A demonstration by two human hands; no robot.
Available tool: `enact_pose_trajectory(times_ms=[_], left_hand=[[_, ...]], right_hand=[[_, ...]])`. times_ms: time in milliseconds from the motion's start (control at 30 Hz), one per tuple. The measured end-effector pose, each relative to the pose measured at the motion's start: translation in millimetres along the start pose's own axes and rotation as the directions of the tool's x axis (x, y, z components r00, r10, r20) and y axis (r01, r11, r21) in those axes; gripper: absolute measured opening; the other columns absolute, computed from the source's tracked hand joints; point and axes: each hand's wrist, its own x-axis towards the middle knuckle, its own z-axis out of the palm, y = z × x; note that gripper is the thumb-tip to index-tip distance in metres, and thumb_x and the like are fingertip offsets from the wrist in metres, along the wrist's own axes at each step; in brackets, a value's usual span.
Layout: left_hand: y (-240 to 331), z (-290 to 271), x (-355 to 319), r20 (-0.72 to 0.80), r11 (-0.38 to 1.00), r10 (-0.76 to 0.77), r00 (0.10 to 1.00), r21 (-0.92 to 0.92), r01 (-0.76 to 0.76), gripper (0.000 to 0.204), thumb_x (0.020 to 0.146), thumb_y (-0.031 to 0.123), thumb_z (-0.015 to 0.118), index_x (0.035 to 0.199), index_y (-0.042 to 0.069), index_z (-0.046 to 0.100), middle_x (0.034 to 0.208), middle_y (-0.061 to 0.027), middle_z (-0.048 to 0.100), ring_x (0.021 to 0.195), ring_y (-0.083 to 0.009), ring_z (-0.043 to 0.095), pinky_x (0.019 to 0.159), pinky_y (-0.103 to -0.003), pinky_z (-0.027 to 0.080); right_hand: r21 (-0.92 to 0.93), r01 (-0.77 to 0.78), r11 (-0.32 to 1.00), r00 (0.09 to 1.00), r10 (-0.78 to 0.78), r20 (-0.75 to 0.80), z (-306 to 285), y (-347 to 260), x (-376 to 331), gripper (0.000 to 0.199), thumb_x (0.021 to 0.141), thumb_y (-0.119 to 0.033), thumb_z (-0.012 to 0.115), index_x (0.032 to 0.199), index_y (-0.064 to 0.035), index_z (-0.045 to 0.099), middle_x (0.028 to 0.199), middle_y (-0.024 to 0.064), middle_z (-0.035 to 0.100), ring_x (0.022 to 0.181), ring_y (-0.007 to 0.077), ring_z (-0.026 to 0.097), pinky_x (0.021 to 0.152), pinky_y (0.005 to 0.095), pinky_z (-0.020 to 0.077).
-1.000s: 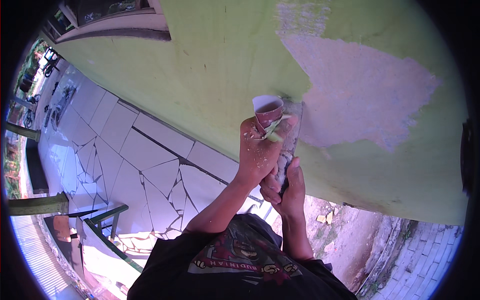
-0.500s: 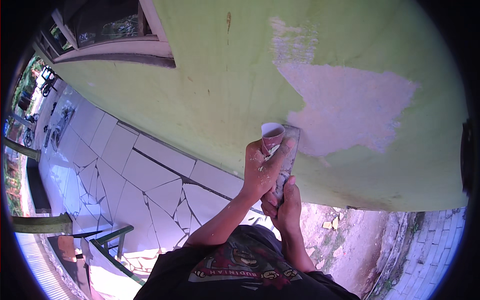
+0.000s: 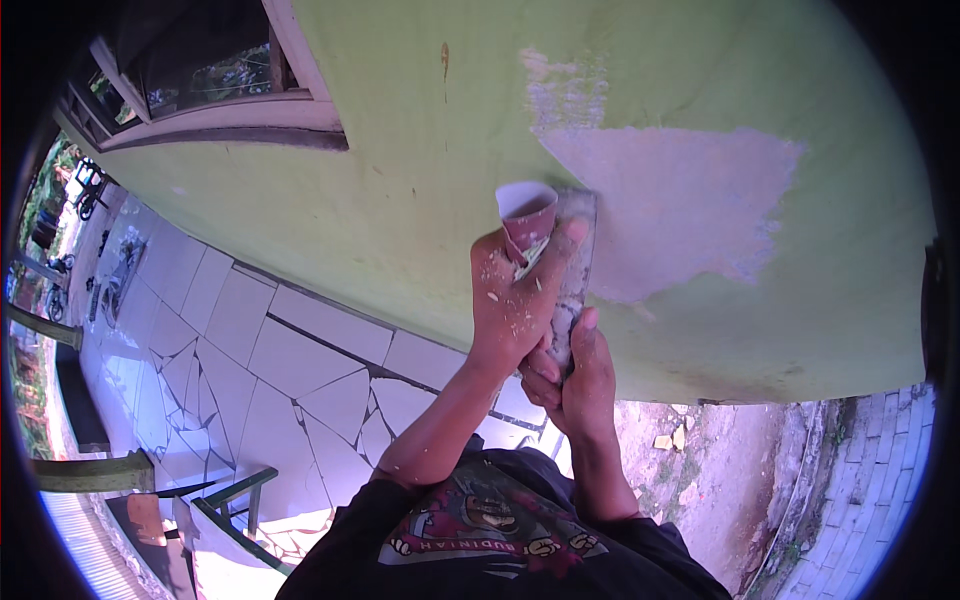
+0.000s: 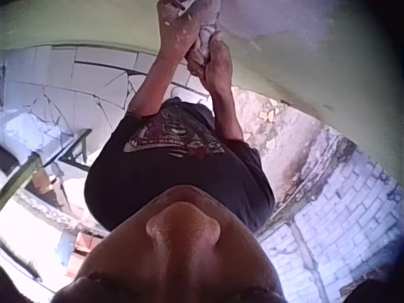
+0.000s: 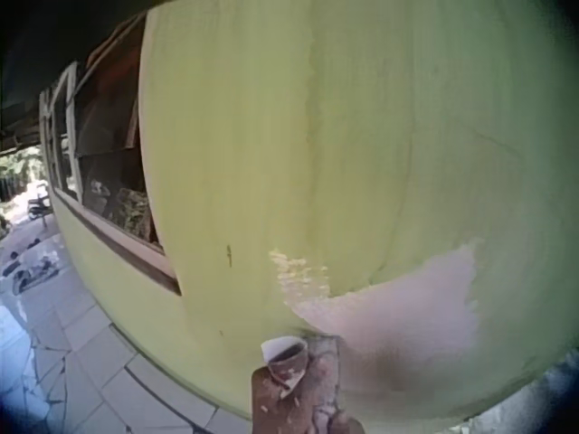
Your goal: The person scrapes paint off an exterior wall using a putty knife, then sands the wall with sandpaper.
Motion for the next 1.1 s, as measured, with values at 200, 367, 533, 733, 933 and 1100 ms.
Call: enact_pose_trajectory(times_ms=[200,367,533,733,933,1100], left_hand=[[-34,-2,-2,-0.051,0.941,0.334,0.941,0.069,-0.33,0.038,0.086,0.03,0.071,0.092,-0.007,0.064,0.069,-0.0058,0.062,0.052,-0.0083,0.056,0.046,-0.023,0.044],[8,-4,-1,0.141,0.965,-0.235,0.962,-0.087,0.249,0.032,0.083,0.031,0.074,0.082,0.002,0.062,0.065,-0.0015,0.057,0.035,-0.006,0.042,0.028,-0.022,0.027],[-41,5,6,-0.039,0.989,0.12,0.992,-0.078,-0.123,0.033,0.084,0.032,0.073,0.082,0.001,0.062,0.059,0.0008,0.054,0.035,-0.005,0.041,0.028,-0.022,0.027],[9,-2,-1,0.136,0.97,-0.239,0.961,0.001,0.241,0.03,0.083,0.029,0.074,0.084,0.002,0.063,0.071,-0.0028,0.059,0.054,-0.0064,0.054,0.045,-0.022,0.043],[1,9,6,0.011,0.995,-0.057,0.998,-0.083,0.058,0.031,0.084,0.03,0.074,0.08,0.002,0.06,0.065,-0.0005,0.058,0.053,-0.0065,0.053,0.045,-0.023,0.042],[-14,6,-3,-0.099,0.993,0.111,0.989,-0.022,-0.114,0.036,0.081,0.03,0.077,0.088,0.001,0.058,0.088,-0.0069,0.062,0.077,-0.01,0.06,0.066,-0.024,0.048]], right_hand=[[0.104,-0.063,0.993,0.994,0.072,-0.085,0,23,-14,0.051,0.101,-0.054,0.024,0.089,-0.008,0.043,0.06,-0.0024,0.035,0.041,0.0057,0.026,0.038,0.0206,0.0214],[0.128,-0.035,0.991,0.998,0.042,-0.052,0,14,-7,0.051,0.101,-0.053,0.022,0.087,-0.0079,0.043,0.059,-0.0017,0.036,0.04,0.0059,0.027,0.037,0.0205,0.0207],[0.09,-0.032,0.995,0.997,0.037,-0.061,-2,19,-6,0.052,0.101,-0.053,0.022,0.086,-0.0076,0.043,0.059,-0.0017,0.036,0.041,0.0056,0.026,0.037,0.0209,0.0208],[0.093,0.001,0.996,0.999,0.003,-0.039,0,7,-3,0.052,0.101,-0.053,0.024,0.087,-0.0073,0.043,0.058,-0.0017,0.036,0.04,0.0056,0.026,0.037,0.0212,0.021],[0.075,-0.02,0.997,0.998,0.024,-0.051,-1,-1,3,0.053,0.1,-0.055,0.027,0.086,-0.0076,0.044,0.058,-0.0025,0.036,0.04,0.0054,0.026,0.037,0.0208,0.0207],[0.098,-0.014,0.995,1.0,0.015,-0.01,2,3,-4,0.052,0.1,-0.055,0.027,0.086,-0.0082,0.044,0.058,-0.0024,0.036,0.039,0.0053,0.027,0.036,0.0204,0.0216]])
